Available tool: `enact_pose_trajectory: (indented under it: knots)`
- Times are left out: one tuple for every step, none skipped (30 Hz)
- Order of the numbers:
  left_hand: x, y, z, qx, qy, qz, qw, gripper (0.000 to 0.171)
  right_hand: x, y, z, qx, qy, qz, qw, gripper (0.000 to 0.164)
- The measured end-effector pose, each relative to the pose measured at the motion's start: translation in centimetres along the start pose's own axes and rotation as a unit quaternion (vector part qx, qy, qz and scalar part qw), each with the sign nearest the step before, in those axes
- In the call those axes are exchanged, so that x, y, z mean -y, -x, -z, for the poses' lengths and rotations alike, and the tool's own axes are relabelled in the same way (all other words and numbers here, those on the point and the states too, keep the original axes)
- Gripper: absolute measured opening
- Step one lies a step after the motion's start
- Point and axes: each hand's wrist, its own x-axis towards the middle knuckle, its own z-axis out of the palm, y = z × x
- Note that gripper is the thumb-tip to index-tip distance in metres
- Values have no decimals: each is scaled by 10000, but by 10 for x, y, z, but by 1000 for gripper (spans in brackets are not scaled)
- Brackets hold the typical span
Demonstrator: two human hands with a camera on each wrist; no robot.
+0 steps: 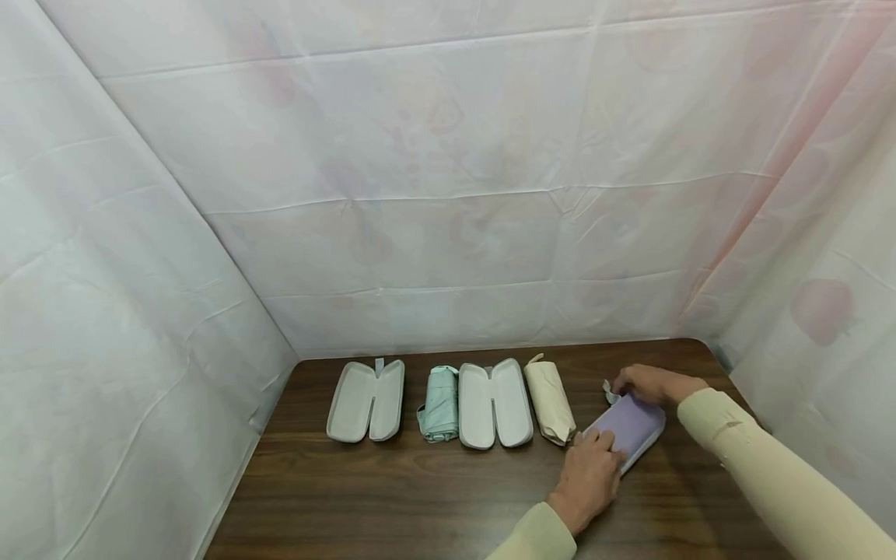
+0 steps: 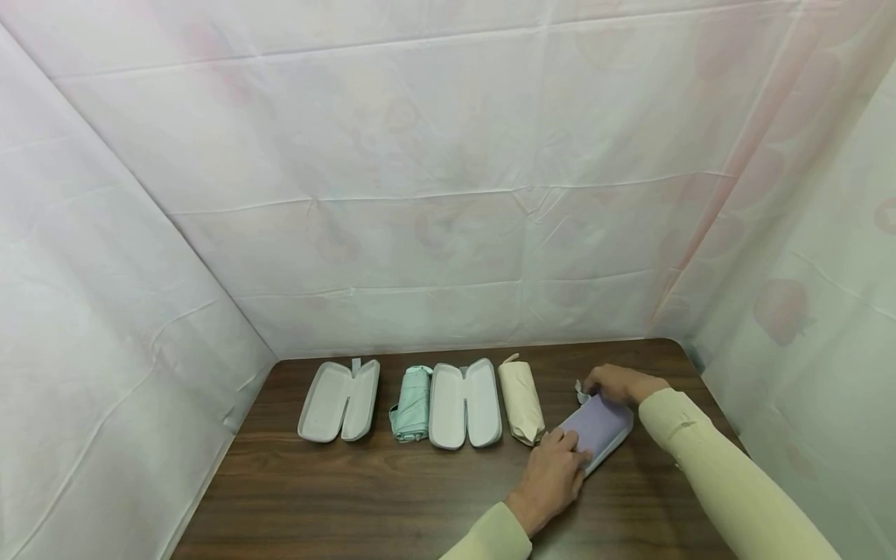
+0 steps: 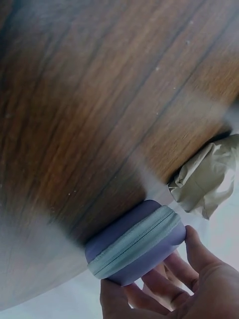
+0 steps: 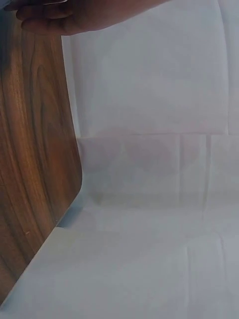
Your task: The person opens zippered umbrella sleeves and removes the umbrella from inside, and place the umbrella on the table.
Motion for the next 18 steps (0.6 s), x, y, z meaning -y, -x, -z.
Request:
enact_pose_trajectory:
  knots:
    - [0,0,0,-24,19,-6,10000,21,1,0,1,28,-45,21,10000,30]
    - [1,0,-1,-51,55,-11,10000,20,3,0,1,69,-109,9,9999,29]
    - [1,1,-1,-84,88,-15,9999,20,4,0,2,129,-172,-37,9998,29]
    - [2,1,-1,-102,111,-16,9999,21,6,0,3,206,-223,-103,9995,31]
    - [2,1,-1,-115,137,-15,9998,21,8,0,3,309,-291,-226,9988,33]
    - [3,1,-1,-111,145,-7,9998,22,10,1,4,399,-297,-380,9980,34]
    - [3,1,-1,-110,148,2,9998,22,11,1,4,496,-330,-512,9969,35]
    - [3,1,0,-109,135,7,9998,23,12,1,5,570,-323,-588,9961,35]
    - [4,1,0,-103,118,10,9999,23,13,1,5,648,-348,-714,9947,36]
    - [4,1,0,-96,102,12,9999,23,13,0,5,710,-356,-819,9935,38]
    - [4,1,0,-87,89,14,9999,24,14,0,5,763,-359,-928,9921,38]
    - [4,1,-1,-85,78,13,9999,24,14,0,5,808,-335,-1002,9911,37]
    - [4,2,-1,-80,75,9,9999,24,14,0,6,845,-301,-1081,9901,37]
    - [4,2,-1,-78,72,6,9999,24,14,-1,7,834,-218,-1141,9897,34]
    - [5,2,-1,-80,59,4,9999,24,14,-1,7,841,-191,-1274,9881,32]
    - [5,2,-2,-87,43,3,10000,24,14,-1,9,822,-126,-1343,9875,30]
    - [5,2,-2,-96,27,6,10000,24,14,-1,10,805,-69,-1397,9869,28]
    - [5,2,-2,-101,23,10,9999,25,14,-1,11,790,-33,-1433,9865,27]
